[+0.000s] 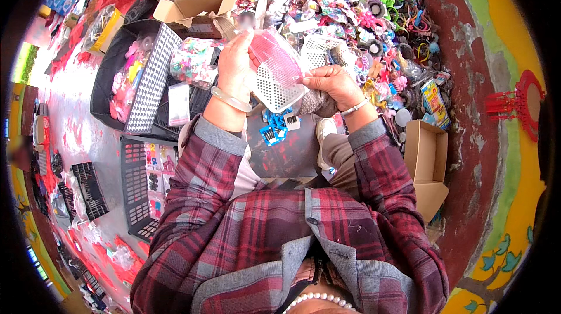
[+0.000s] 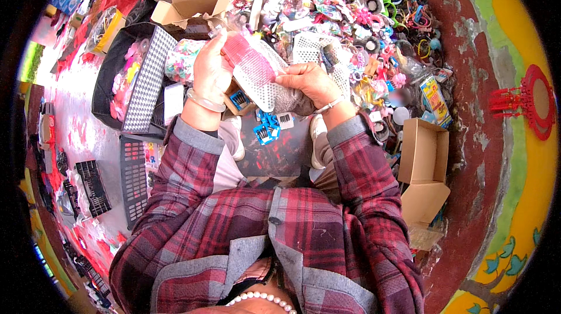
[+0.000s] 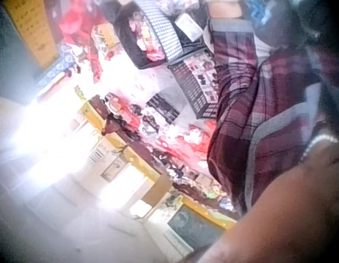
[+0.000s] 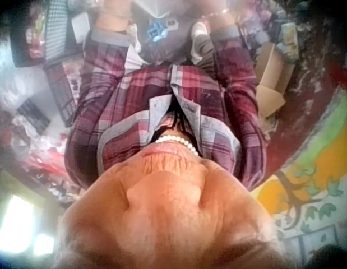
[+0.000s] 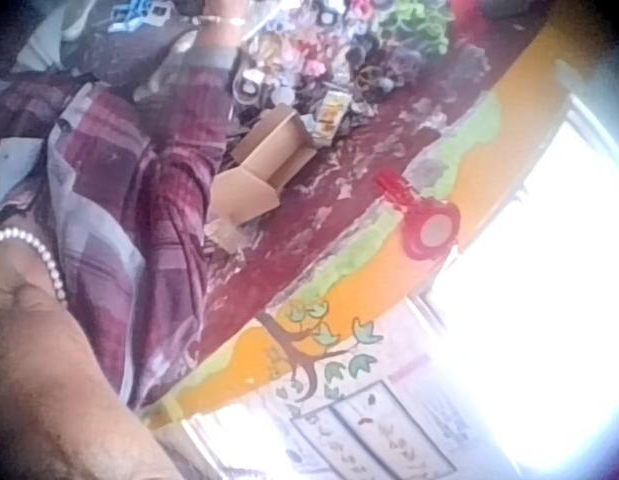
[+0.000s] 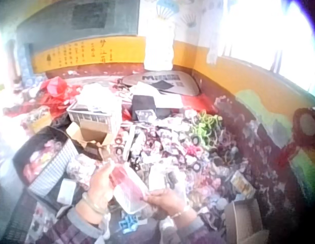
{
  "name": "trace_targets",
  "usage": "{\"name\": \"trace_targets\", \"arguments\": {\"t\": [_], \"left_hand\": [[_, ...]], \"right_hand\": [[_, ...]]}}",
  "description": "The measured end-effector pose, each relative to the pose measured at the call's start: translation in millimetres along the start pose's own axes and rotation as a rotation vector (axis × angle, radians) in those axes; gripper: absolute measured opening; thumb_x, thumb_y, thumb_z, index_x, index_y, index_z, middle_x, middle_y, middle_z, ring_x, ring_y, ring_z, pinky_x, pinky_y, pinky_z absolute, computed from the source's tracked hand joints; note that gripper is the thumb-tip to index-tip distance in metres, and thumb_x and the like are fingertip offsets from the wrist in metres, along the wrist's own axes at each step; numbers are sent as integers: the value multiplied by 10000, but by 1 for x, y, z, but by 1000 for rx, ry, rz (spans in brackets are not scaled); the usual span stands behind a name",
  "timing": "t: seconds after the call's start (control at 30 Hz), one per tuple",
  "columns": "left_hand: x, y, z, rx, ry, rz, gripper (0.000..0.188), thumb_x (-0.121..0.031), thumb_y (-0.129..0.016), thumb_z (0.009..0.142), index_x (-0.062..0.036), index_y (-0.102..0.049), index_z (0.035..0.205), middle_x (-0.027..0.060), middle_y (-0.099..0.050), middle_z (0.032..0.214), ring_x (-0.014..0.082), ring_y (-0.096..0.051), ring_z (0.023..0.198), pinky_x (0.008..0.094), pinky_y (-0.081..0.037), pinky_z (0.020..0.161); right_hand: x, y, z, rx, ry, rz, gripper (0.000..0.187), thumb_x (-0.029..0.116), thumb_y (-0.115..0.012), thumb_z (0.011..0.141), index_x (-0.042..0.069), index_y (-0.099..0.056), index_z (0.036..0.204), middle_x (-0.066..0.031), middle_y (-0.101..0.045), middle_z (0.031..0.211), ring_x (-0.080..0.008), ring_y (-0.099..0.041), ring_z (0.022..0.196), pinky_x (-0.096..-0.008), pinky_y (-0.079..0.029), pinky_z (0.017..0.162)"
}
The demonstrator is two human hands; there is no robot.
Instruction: The person wipes the inside and outside of a white plastic basket with a gray cloth. They then pick up a small plastic-wrapped item from the cluttered floor, wipe it with the cloth, and place it into the basket.
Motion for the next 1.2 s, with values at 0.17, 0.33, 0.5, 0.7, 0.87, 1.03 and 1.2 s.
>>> {"name": "trace_targets", "arguments": {"t": [0.17,0.33,0.5,0.7,0.87,1.03,1.2], "left_hand": [[13,-15,-6,68,122,-107,221,-147,-567,853,12,-564,1007,101,-616,902,186,-606,813,293,-495,730],[35,-21,-8,108,210,-67,277,-42,-561,835,-2,-512,1104,97,-598,966,200,-596,876,321,-490,806],[33,2,7,1,151,55,203,-59,-550,842,-10,-525,1037,98,-609,915,205,-614,812,368,-521,710],[87,24,47,89,307,243,267,25,-463,834,-18,-501,1094,85,-600,944,196,-604,852,337,-498,781],[158,-18,83,139,301,352,263,56,-445,809,0,-525,1054,81,-588,910,190,-597,827,307,-502,720],[256,12,155,-22,316,587,276,50,-433,777,33,-542,1031,133,-602,922,263,-605,835,354,-494,717],[334,61,205,-163,384,831,294,25,-440,765,39,-540,1041,161,-605,940,291,-612,836,364,-494,708]], "right_hand": [[-1,-1,-1,-12,-27,83,165,98,-652,778,-18,-665,895,-70,-660,833,-124,-609,743,-241,-481,699],[-18,7,5,-72,-35,55,191,115,-636,800,-16,-649,939,-50,-648,840,-103,-583,750,-235,-463,695],[-25,3,-11,-167,60,-730,399,244,-580,809,-8,-564,1117,-152,-645,886,-219,-618,785,-300,-475,747],[-31,-45,-81,66,276,-870,274,246,-559,770,90,-641,980,-176,-630,819,-343,-609,754,-394,-485,705],[4,-26,-100,2,368,-722,207,182,-550,796,42,-631,926,-185,-618,817,-332,-609,713,-375,-490,645],[33,2,-110,-28,385,-640,210,138,-544,812,19,-615,969,-163,-627,867,-315,-615,788,-361,-492,681],[35,28,-107,-41,341,-465,195,88,-556,842,-17,-596,1001,-146,-602,787,-252,-595,691,-314,-463,628]]}}
Point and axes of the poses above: each hand's wrist, its own z-axis towards the middle knuckle, its own y-axis out of the back of the hand, x = y × z, the point moved 6 cm from there along z, towards the middle knuckle
